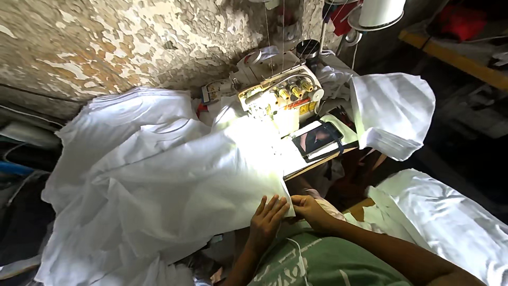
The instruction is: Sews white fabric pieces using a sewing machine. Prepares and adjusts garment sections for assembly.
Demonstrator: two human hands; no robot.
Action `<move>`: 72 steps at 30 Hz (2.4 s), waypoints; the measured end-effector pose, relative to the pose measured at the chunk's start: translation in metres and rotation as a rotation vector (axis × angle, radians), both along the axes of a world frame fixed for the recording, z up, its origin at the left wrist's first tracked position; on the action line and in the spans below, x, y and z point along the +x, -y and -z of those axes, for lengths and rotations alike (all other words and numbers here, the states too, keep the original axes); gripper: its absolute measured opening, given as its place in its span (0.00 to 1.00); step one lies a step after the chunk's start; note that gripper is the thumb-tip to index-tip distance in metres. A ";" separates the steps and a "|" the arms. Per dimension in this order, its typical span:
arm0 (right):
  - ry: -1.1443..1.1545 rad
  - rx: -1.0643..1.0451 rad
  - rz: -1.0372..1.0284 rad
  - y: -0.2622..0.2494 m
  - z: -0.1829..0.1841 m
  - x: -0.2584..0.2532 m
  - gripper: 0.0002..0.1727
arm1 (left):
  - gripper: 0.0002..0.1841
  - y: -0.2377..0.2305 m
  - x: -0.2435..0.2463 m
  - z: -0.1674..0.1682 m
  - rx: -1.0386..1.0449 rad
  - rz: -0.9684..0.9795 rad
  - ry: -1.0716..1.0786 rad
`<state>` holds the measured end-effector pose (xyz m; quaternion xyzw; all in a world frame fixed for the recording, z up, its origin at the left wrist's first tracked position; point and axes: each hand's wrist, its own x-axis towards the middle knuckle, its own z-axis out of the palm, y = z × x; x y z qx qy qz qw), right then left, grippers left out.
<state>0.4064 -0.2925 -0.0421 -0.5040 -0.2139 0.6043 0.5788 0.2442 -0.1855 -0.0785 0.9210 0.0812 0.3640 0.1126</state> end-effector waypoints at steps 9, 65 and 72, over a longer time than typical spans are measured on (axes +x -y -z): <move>-0.021 -0.006 -0.018 0.017 -0.020 0.004 0.11 | 0.11 0.005 0.002 -0.012 0.093 0.030 -0.032; -0.307 -0.177 0.045 0.002 -0.027 0.013 0.10 | 0.14 0.004 0.013 -0.009 -0.334 0.045 0.027; -0.161 -0.176 0.139 -0.003 -0.022 0.008 0.07 | 0.16 0.006 0.016 -0.012 -0.379 0.036 0.028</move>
